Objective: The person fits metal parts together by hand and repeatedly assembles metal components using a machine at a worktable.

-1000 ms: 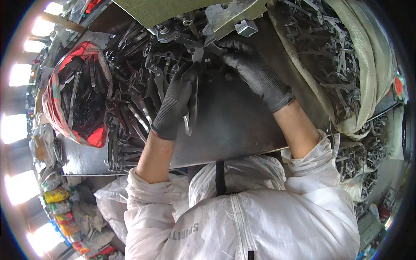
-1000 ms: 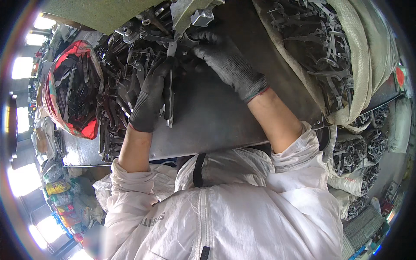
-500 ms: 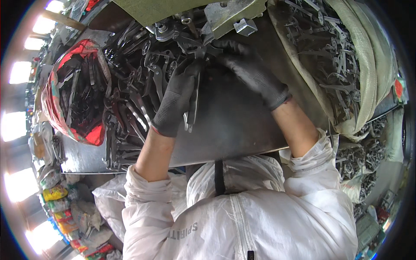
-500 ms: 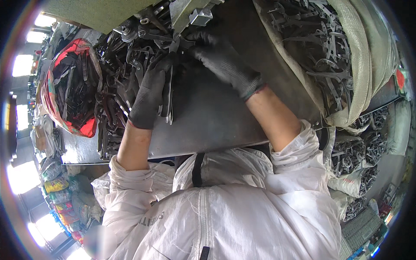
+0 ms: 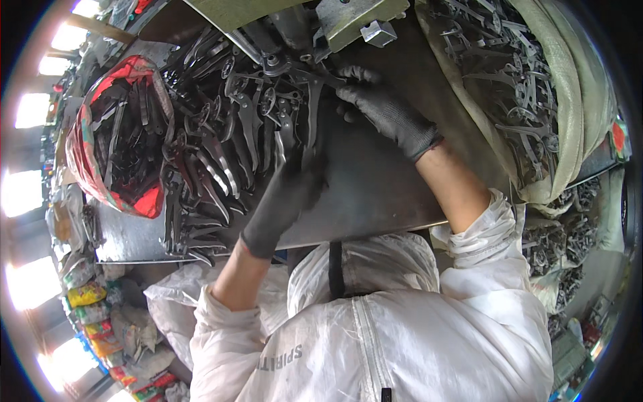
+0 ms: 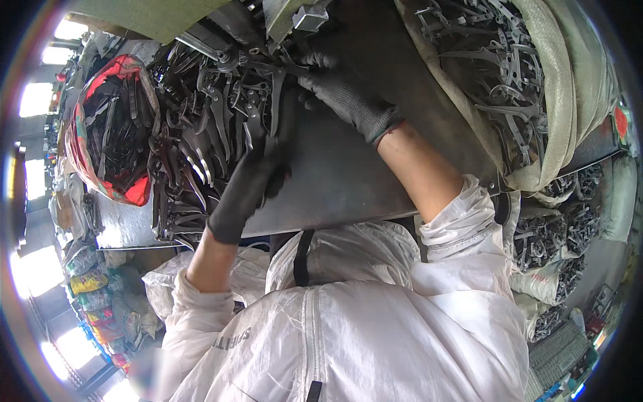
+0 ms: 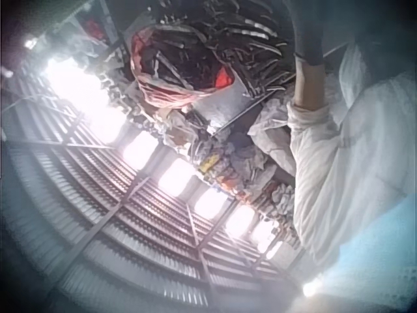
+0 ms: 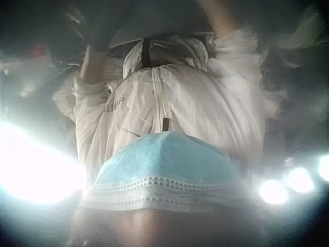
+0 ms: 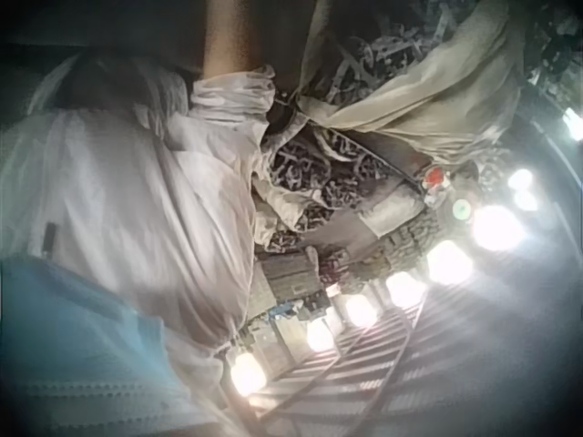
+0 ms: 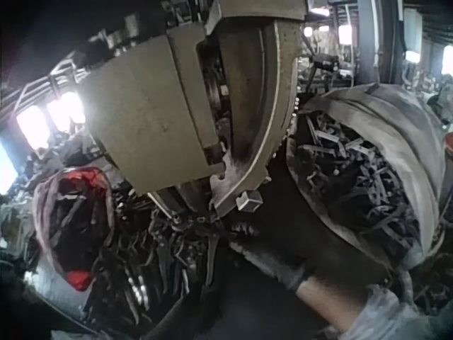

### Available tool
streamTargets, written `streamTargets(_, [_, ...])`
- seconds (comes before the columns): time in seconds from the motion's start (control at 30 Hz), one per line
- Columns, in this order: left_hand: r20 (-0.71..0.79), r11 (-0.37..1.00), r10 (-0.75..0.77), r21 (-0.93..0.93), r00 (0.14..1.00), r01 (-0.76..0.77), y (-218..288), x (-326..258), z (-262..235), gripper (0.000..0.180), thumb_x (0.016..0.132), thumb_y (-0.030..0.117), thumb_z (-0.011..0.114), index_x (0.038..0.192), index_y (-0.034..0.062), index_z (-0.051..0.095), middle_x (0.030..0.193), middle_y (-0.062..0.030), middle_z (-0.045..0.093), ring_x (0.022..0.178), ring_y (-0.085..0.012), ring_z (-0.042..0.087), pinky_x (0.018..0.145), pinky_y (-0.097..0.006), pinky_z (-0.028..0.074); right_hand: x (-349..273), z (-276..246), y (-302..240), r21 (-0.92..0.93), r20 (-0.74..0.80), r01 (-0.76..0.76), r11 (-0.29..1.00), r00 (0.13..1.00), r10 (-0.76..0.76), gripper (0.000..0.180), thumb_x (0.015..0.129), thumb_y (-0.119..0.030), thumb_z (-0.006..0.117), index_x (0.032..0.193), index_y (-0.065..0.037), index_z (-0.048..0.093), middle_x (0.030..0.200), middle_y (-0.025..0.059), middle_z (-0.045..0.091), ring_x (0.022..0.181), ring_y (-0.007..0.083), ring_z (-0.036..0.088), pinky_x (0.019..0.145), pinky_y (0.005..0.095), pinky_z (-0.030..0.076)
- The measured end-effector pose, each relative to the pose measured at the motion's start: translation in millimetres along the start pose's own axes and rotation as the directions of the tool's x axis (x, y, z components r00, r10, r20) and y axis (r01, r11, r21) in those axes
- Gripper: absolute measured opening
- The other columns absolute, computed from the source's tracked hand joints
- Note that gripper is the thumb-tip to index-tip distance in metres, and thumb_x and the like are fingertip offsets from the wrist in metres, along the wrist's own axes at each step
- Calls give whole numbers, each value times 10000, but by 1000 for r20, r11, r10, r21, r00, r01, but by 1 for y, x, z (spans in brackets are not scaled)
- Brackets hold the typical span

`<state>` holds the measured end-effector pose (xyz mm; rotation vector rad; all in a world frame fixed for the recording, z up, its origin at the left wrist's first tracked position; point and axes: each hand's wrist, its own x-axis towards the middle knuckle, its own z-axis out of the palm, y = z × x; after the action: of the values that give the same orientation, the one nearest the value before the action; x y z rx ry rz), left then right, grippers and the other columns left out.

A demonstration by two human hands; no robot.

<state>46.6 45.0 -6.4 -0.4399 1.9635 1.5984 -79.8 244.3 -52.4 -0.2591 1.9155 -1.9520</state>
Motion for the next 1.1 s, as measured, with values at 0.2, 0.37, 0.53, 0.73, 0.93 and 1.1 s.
streamTargets(0.2, [8,995,41,-91,999,-40,-17,-39,-21,318,972,314,610,975,-4,609,809,-68,638,518,-94,522,511,-251,412,-7,9,-17,162,-12,-43,986,999,45,417,980,-119,618,1363,8,515,1047,75,658,775,130,655,652,261,549])
streamTargets(0.37, [-39,982,139,-125,989,-143,-22,-45,-44,320,1013,312,548,996,5,634,752,-69,623,518,-105,524,505,-249,402,-25,13,-47,169,-22,-93,981,995,99,416,989,-108,599,1372,19,502,1025,68,661,736,114,647,624,239,536])
streamTargets(0.53, [-83,997,62,-34,995,-65,-20,-36,-43,433,1048,424,475,1101,24,632,838,-85,660,532,-107,523,511,-252,408,-19,7,-36,152,-46,-97,984,993,105,419,990,-101,591,1391,-6,515,1026,39,659,715,92,633,600,223,534])
streamTargets(0.73, [-172,939,315,-89,933,-333,-15,-9,-25,478,1036,455,516,1247,39,616,976,-49,641,825,-126,597,747,-267,470,-30,20,-57,29,-21,-126,992,992,126,311,983,-121,609,1275,-17,586,1014,18,647,750,84,620,630,239,533])
streamTargets(0.93, [-161,858,346,-343,924,-381,-16,37,-34,479,1064,389,487,1312,-16,551,1134,-103,648,1120,-175,618,935,-297,476,-13,-5,10,-226,126,311,923,949,-290,288,991,-149,603,1250,-22,608,984,28,661,815,94,645,694,265,549])
streamTargets(1.1, [-249,852,225,-418,942,-315,3,27,-29,475,1053,327,531,1337,-53,518,1218,-120,624,1137,-211,625,997,-386,488,-14,-3,-2,61,36,-56,997,998,54,291,987,-149,609,1242,-9,626,1029,51,694,851,103,653,736,271,548])
